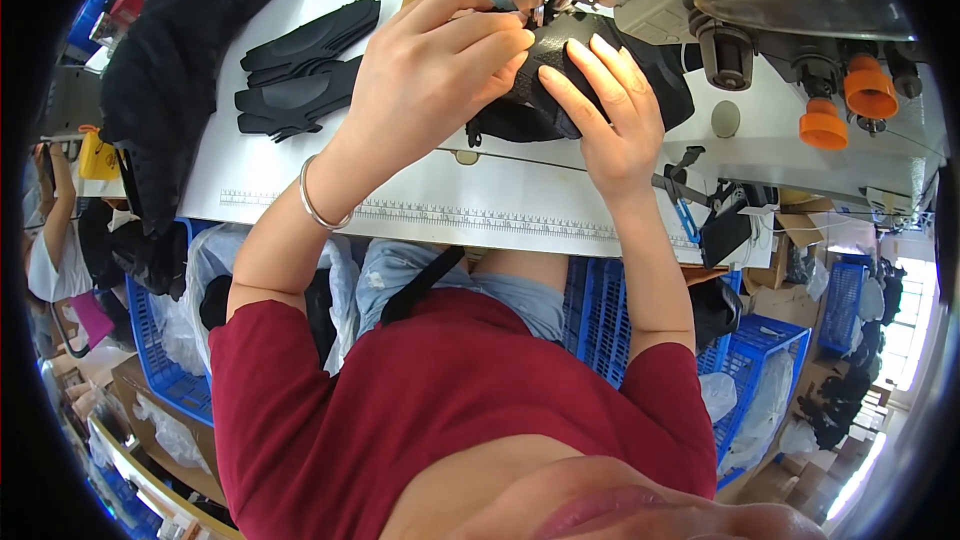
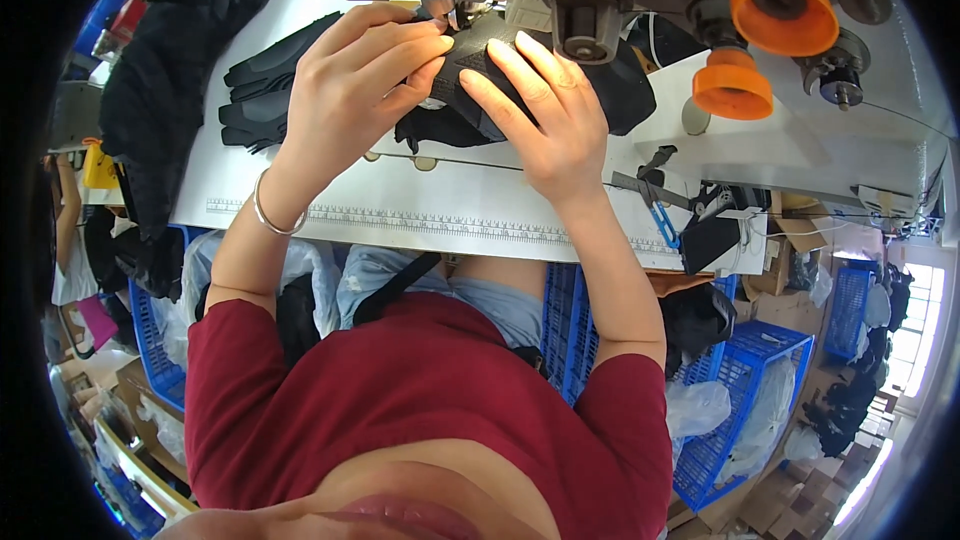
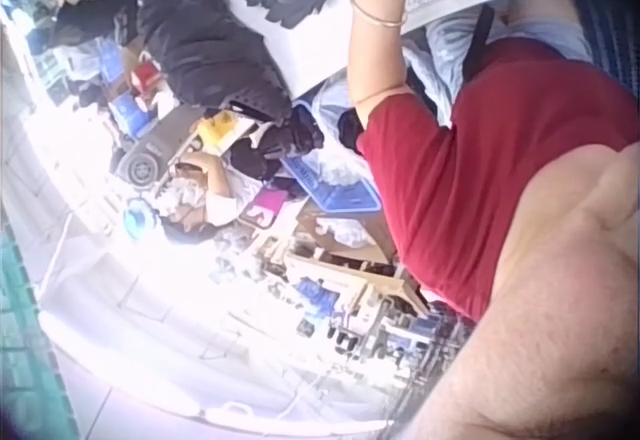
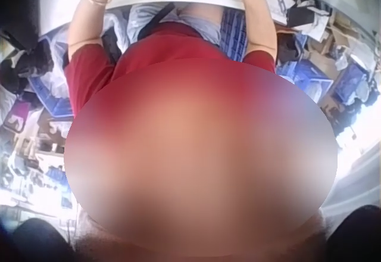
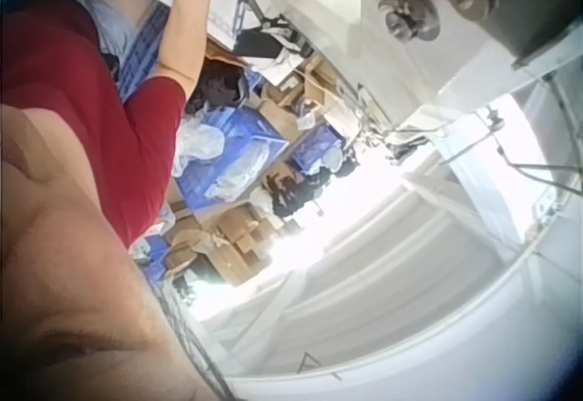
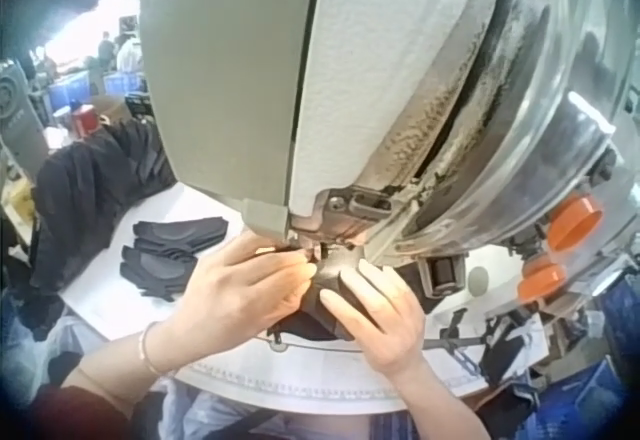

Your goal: Sewing and trimming black shoe upper components using a sewing machine.

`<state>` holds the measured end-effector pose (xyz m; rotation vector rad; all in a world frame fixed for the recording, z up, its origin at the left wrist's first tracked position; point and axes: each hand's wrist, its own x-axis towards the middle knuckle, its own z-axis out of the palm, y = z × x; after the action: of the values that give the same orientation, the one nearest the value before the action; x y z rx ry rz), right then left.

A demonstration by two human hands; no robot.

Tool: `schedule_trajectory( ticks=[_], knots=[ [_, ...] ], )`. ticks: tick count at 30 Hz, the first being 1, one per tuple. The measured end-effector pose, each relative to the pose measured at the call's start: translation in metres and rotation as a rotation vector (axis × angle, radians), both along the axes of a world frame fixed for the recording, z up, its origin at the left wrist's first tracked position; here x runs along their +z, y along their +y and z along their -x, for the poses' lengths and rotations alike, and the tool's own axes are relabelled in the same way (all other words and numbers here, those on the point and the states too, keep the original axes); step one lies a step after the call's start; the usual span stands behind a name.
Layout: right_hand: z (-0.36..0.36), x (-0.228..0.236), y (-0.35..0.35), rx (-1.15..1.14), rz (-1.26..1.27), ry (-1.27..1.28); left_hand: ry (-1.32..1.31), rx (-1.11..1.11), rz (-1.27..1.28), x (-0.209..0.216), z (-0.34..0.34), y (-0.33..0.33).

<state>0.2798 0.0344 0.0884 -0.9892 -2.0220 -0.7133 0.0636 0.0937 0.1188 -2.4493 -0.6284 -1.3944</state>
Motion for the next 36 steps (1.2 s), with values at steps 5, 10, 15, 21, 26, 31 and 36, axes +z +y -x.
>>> schedule_trajectory(
  ticks=[5, 10, 15, 21, 26, 31, 36],
  knots=[
    [0.003, -0.002, -0.003, -0.005, 0.012, 0.004, -0.023, 0.009, 0.01, -0.002, 0.001, -0.003],
    [0.007, -0.002, -0.005, -0.023, -0.019, 0.005, -0.005, 0.001, -0.029, 0.003, 0.002, -0.004],
    [0.014, 0.003, -0.008, 0.006, -0.053, 0.004, -0.063, -0.026, 0.113, 0.011, -0.001, -0.003],
    [0.012, 0.002, -0.009, 0.0, -0.059, 0.007, -0.101, -0.045, 0.305, 0.015, -0.001, -0.012],
    [0.012, 0.001, -0.008, 0.015, -0.052, 0.007, -0.054, -0.074, 0.111, 0.002, 0.003, -0.004],
    [0.011, 0.003, -0.01, 0.012, -0.033, 0.001, -0.035, -0.083, 0.019, -0.003, 0.005, 0.001],
    [0.011, 0.002, -0.01, -0.001, -0.023, 0.001, -0.038, -0.071, -0.046, -0.008, 0.004, 0.0]
  ],
)
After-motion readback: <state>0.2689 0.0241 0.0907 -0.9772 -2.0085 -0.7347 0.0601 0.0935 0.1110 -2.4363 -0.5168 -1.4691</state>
